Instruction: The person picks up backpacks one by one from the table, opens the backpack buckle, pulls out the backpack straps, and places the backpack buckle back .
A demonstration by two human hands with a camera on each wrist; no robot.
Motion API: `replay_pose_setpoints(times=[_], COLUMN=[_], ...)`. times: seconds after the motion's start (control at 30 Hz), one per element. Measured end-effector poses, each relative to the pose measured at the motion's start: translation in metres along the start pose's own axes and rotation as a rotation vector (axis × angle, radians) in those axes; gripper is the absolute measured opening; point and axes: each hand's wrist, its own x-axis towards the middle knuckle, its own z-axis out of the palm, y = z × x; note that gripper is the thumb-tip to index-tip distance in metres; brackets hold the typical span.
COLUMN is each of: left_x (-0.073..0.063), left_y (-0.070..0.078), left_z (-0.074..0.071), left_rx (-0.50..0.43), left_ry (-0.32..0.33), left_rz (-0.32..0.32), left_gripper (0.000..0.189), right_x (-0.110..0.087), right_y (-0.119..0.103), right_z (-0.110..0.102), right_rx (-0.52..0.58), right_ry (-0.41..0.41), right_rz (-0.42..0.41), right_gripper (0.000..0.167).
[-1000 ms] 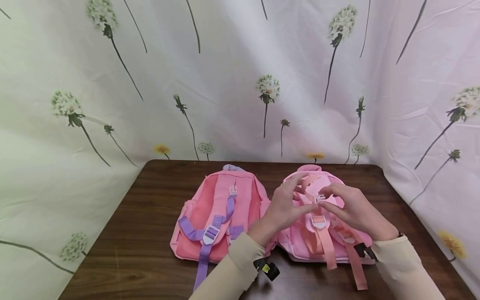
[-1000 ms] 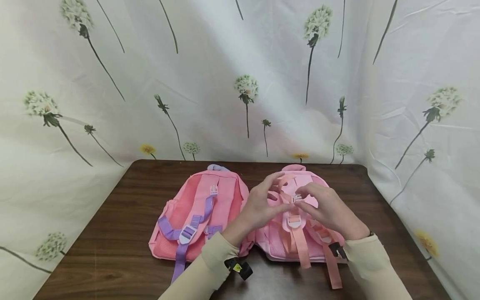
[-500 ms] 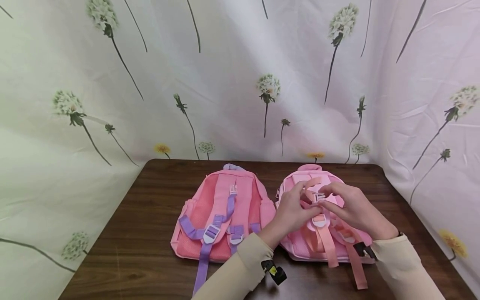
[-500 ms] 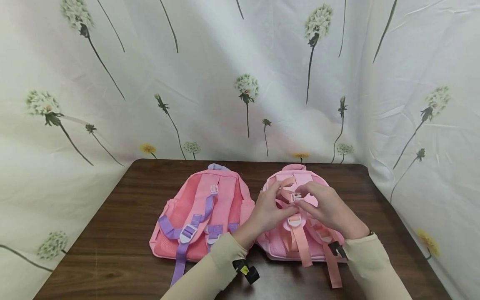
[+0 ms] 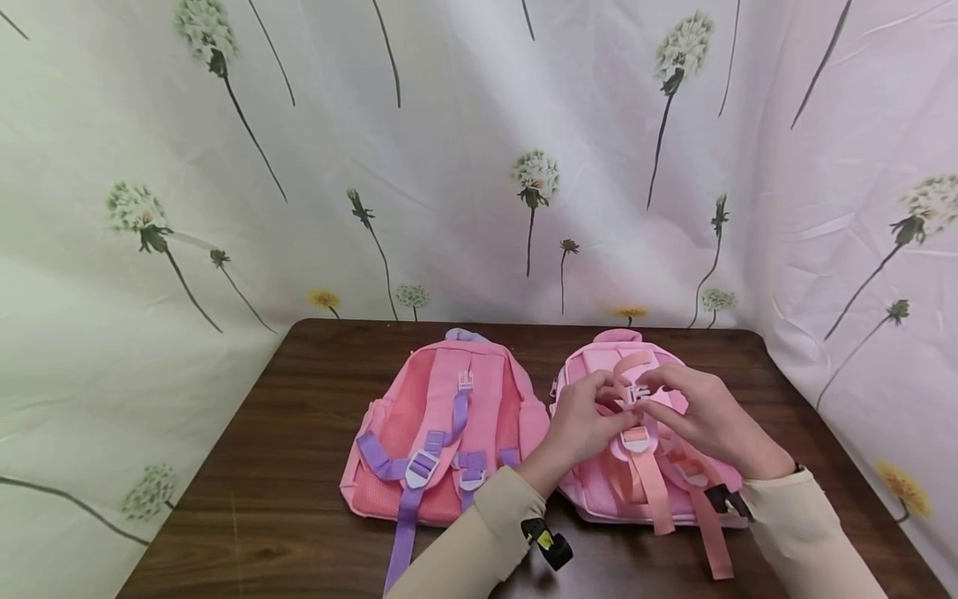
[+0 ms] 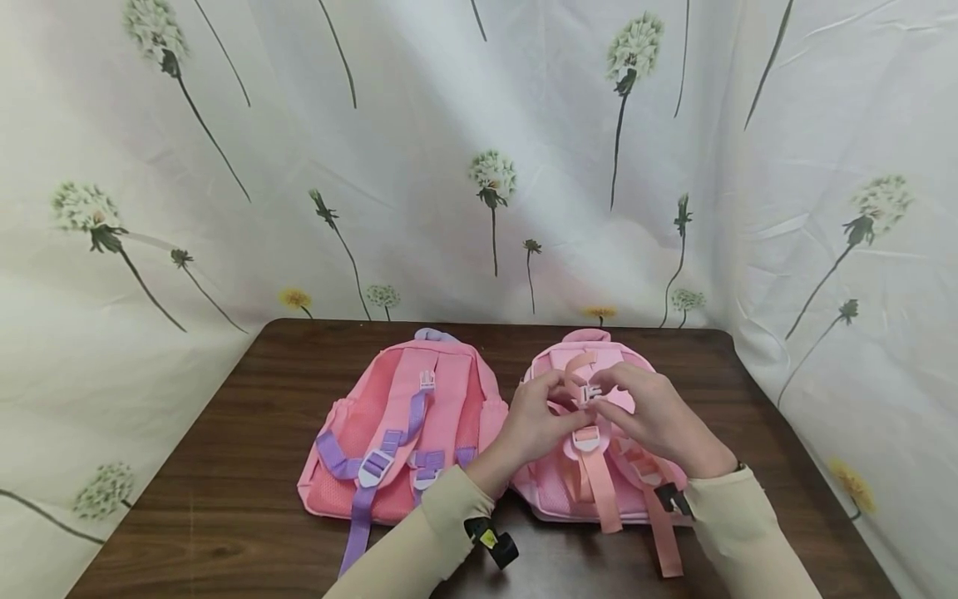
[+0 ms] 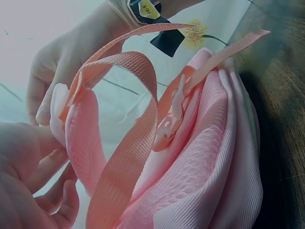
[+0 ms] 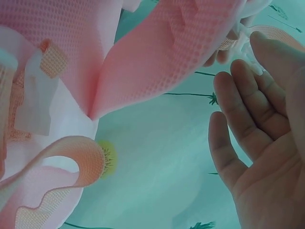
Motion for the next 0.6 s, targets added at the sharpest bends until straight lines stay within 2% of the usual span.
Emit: replay_pose_setpoints(times=[0.17,0.33,0.6], left_x=[0.0006,-0.0002,0.0], left_y=[-0.002,-0.0011,-0.0019], left_z=[-0.0003,-0.0015,-0.0017], left_rx=[0.027,0.065,0.075], left_ry=[-0.012,-0.022,-0.03], left_rz=[0.003,-0.003,0.054], left_gripper=[0.022,0.02,0.025], right_x=[-0.0003,-0.0022,-0.0029], right_y=[0.0009,0.0038,0.0045], right_z=[0.0008,0.0011,0.0011], right_rx=[0.021,0.012,0.015], right_ry=[0.007,-0.026,-0.072], right_rz=[-0.017,0.011,0.034], right_gripper=[0.047,0.044,0.043])
